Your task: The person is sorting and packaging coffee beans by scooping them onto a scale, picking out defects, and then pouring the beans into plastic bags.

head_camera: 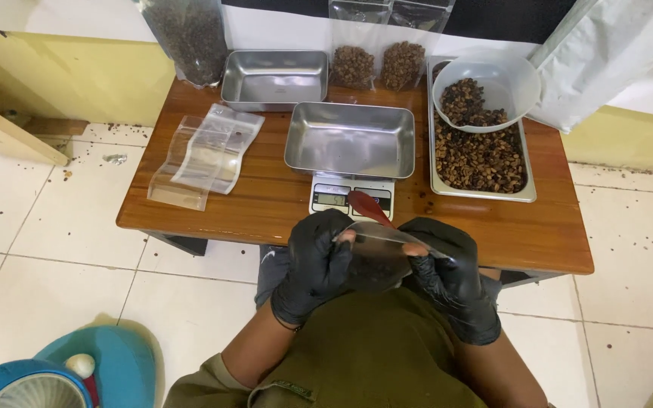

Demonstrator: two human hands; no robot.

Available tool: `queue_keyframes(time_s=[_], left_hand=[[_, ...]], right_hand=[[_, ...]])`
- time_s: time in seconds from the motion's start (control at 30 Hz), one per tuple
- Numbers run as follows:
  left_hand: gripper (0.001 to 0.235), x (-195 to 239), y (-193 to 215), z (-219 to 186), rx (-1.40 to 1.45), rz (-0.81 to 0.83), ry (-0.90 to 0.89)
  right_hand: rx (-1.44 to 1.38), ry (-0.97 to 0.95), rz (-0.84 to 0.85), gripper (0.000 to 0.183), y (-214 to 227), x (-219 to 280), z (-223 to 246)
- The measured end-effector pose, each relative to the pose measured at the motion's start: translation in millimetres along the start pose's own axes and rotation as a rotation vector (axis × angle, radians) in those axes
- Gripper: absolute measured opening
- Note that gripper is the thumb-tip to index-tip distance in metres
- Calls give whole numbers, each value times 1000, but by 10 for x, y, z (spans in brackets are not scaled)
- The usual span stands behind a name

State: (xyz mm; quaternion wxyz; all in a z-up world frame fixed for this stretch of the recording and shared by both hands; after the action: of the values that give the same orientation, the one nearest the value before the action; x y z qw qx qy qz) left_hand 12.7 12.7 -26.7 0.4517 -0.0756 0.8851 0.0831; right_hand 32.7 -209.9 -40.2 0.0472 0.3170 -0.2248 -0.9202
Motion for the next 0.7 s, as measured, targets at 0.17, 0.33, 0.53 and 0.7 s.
queue_keyframes(time_s=[0.17,0.33,0.53,0.7], left_hand=[[23,108,-14,160,34,17,24],[19,26,109,68,6,13,6],[26,-347,254,-356,141,125,178],[37,180,768,-4,165,154,386]], right_hand=[[6,33,24,57,-12,86,-121],[13,34,20,45,-79,-21,70],[-41,-202,-22,25,75,-233,652],[11,-252,-80,27,371,-297,475]])
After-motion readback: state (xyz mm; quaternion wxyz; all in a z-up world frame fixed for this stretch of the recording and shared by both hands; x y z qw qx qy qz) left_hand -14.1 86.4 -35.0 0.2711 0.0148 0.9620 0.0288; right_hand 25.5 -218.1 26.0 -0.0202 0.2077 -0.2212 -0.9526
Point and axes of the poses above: each hand's wrist, its own x-axis away from the middle knuckle, its own y-axis out of the back of the hand, z = x × y, the point moved 4 cm from there along -x, towards the middle knuckle, and after that the axes turned 10 degrees about x, right-handed, at the moved point
